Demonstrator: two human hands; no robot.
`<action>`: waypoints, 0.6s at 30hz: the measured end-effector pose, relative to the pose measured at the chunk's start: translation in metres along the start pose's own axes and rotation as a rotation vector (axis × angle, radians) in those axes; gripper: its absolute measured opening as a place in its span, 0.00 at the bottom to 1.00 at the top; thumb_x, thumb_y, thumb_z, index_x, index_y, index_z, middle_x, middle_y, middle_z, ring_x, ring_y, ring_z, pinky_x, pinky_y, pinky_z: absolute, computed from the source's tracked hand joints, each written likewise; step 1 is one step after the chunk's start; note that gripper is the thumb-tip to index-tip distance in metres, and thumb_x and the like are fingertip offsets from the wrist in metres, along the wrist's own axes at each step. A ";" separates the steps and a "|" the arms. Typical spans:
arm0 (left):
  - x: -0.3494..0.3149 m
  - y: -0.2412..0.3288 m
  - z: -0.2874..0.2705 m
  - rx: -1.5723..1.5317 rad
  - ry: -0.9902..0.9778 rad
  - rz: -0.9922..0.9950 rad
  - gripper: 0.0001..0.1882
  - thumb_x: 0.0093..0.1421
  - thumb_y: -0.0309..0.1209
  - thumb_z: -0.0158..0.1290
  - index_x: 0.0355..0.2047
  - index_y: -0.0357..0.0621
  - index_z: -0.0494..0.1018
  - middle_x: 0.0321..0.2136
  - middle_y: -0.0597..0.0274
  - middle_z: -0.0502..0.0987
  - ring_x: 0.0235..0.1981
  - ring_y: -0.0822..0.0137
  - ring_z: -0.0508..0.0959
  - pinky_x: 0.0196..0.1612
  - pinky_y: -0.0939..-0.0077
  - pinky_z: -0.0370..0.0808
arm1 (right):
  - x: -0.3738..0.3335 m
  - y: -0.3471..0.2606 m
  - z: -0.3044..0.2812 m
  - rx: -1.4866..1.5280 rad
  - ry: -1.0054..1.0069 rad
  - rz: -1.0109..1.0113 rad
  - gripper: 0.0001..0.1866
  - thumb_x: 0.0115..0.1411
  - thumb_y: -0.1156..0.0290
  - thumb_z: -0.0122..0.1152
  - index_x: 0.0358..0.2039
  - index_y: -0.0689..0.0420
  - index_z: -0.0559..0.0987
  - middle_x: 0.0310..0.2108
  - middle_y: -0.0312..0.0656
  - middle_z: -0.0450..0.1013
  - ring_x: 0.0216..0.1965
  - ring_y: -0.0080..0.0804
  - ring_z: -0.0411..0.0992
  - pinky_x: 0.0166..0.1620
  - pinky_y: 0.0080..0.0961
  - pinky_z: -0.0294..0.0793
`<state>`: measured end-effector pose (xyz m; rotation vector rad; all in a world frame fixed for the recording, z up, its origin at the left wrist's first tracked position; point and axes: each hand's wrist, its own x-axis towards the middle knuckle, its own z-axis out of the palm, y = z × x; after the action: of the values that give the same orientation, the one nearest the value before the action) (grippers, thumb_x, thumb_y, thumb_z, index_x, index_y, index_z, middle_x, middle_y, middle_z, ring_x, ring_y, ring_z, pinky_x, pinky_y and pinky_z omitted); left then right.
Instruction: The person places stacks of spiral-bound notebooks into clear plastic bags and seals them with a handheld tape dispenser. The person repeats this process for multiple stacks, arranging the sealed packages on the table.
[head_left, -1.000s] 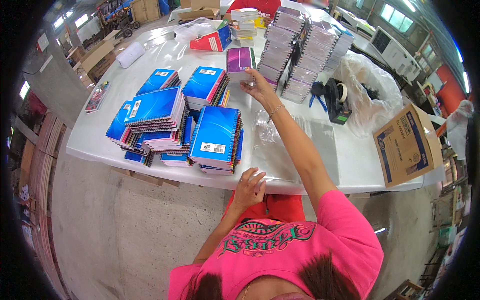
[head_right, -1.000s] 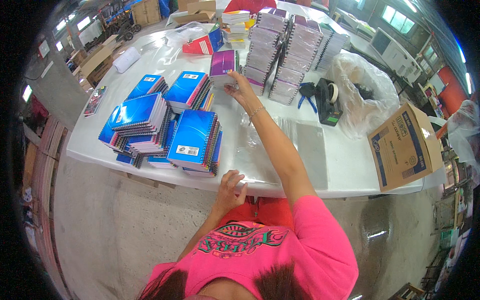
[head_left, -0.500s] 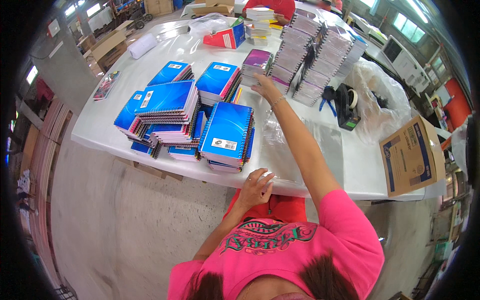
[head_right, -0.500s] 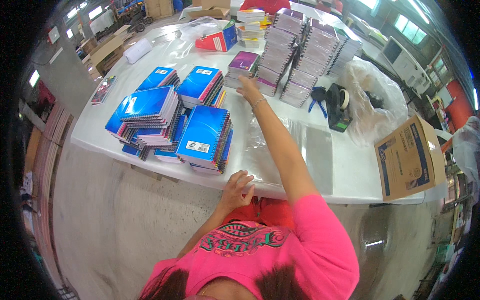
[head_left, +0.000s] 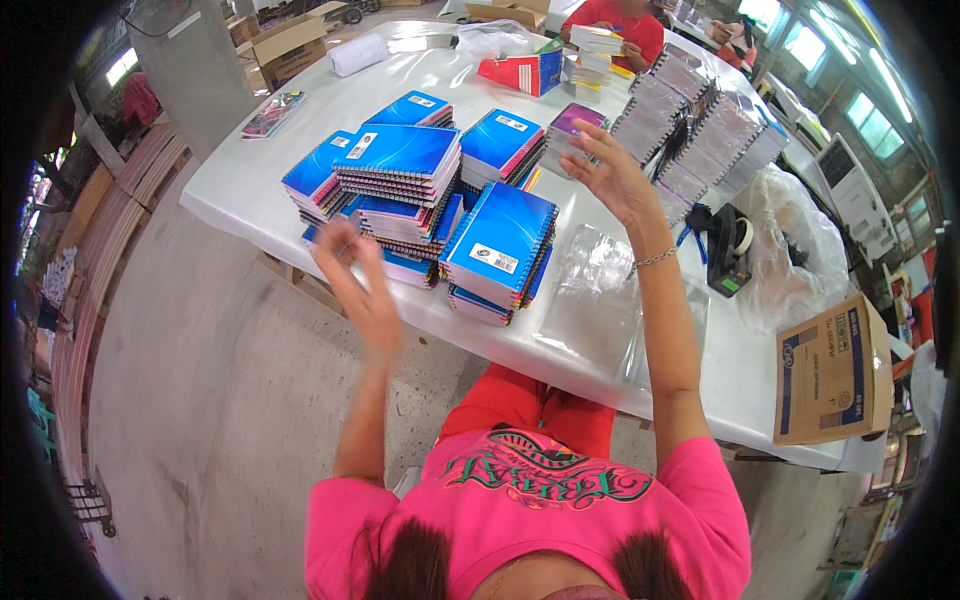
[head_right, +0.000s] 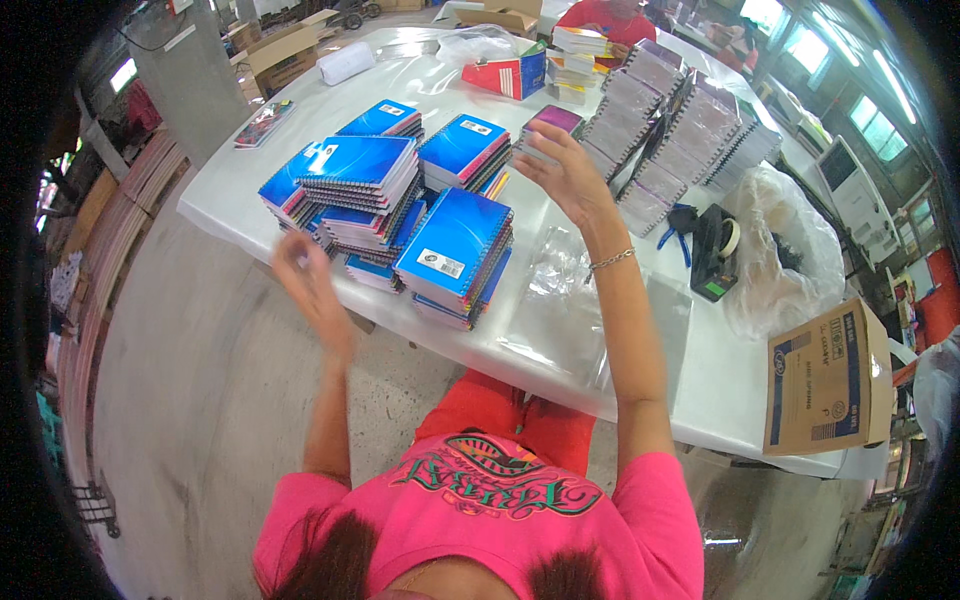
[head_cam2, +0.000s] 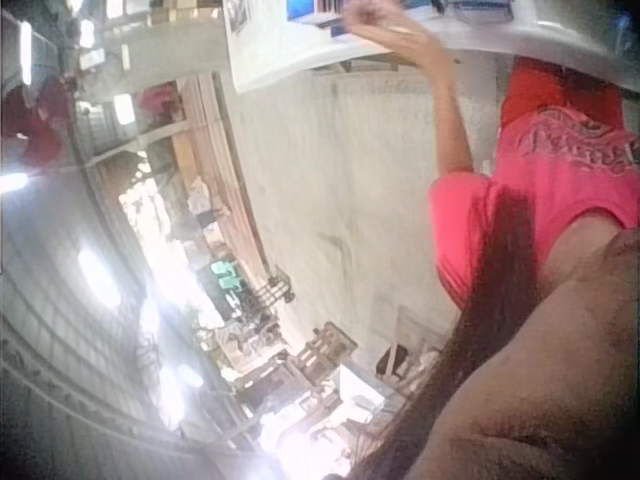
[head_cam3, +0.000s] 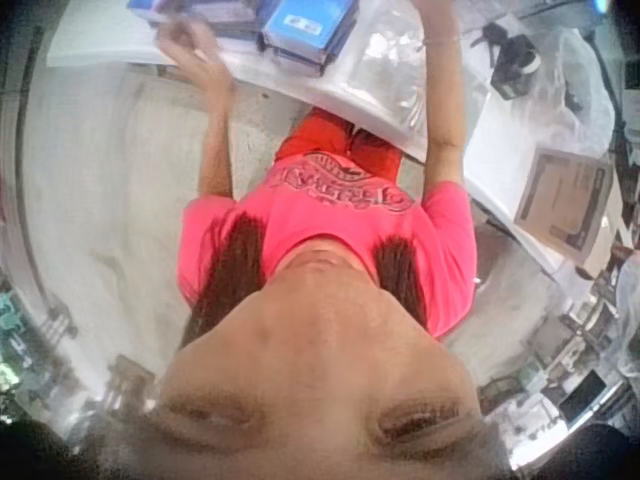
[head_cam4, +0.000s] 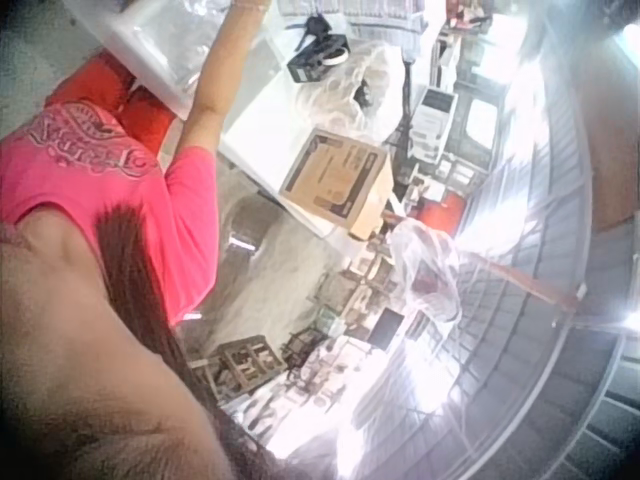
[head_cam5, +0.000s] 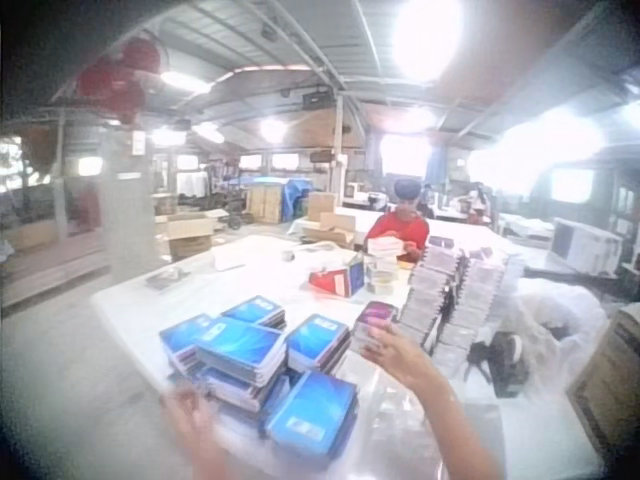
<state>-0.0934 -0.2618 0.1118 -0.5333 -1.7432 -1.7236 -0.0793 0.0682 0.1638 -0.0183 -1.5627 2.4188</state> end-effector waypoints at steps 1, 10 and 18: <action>0.029 0.003 -0.006 0.069 -0.078 -0.129 0.28 0.68 0.46 0.42 0.55 0.33 0.62 0.52 0.45 0.68 0.52 0.56 0.69 0.55 0.61 0.64 | -0.004 -0.007 0.016 0.015 -0.056 -0.003 0.30 0.61 0.64 0.62 0.60 0.60 0.64 0.50 0.46 0.66 0.48 0.40 0.70 0.55 0.32 0.72; 0.114 -0.031 -0.026 0.287 -0.572 -0.543 0.56 0.58 0.75 0.25 0.58 0.29 0.65 0.48 0.41 0.75 0.47 0.55 0.74 0.50 0.63 0.69 | 0.006 0.008 0.122 -0.469 -0.232 0.207 0.40 0.65 0.44 0.50 0.63 0.65 0.57 0.54 0.58 0.63 0.55 0.45 0.69 0.55 0.32 0.73; 0.124 -0.071 -0.003 0.325 -0.443 -0.562 0.58 0.56 0.75 0.33 0.54 0.22 0.68 0.50 0.41 0.74 0.53 0.52 0.72 0.58 0.69 0.63 | 0.047 0.044 0.123 -0.445 -0.264 0.357 0.44 0.63 0.45 0.54 0.66 0.63 0.48 0.57 0.69 0.59 0.56 0.55 0.68 0.57 0.43 0.71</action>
<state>-0.2307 -0.2870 0.1434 -0.3065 -2.6291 -1.6993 -0.1520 -0.0480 0.1824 -0.0703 -2.3727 2.3332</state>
